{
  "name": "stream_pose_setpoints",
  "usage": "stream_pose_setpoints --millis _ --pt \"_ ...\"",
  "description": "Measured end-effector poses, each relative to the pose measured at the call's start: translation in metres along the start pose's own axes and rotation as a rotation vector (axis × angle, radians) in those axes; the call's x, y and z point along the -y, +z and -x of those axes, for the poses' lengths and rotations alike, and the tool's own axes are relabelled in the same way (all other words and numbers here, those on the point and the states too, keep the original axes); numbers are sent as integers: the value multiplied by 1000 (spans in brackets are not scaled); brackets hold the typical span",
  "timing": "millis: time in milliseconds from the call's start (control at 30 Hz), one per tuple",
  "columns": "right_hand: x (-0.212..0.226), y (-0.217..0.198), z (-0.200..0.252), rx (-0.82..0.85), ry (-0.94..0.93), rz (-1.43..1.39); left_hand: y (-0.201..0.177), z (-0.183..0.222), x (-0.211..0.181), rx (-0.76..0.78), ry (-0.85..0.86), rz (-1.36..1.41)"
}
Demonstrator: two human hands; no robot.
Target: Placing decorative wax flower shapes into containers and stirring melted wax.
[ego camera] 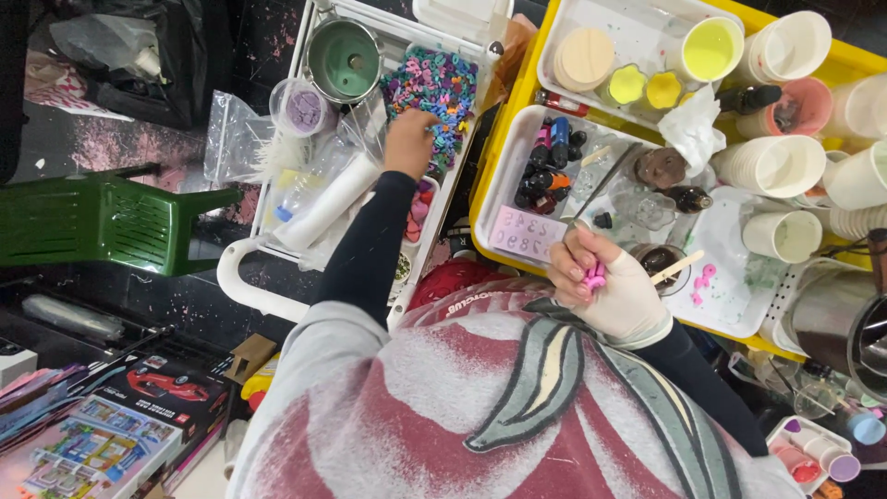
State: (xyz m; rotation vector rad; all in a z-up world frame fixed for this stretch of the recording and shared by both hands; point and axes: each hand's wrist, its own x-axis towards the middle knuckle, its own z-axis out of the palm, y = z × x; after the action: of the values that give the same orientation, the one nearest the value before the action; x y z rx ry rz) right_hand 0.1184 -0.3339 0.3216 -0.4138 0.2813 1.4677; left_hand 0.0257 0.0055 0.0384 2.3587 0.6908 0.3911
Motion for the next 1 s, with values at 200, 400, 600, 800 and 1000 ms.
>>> stream_pose_setpoints --millis 200,400,600,800,1000 --pt "1 -14 6 -21 -16 -9 14 -16 -40 -5 391 -215" --pt "4 -13 10 -23 -33 -11 29 -7 0 71 316 -259" --pt "4 -16 9 -44 -34 1 15 0 22 105 334 -369" --pt "5 -26 12 -23 -29 -23 -25 1 -6 78 276 -519" --pt "4 -27 12 -65 -38 -44 29 -20 15 63 448 -265"
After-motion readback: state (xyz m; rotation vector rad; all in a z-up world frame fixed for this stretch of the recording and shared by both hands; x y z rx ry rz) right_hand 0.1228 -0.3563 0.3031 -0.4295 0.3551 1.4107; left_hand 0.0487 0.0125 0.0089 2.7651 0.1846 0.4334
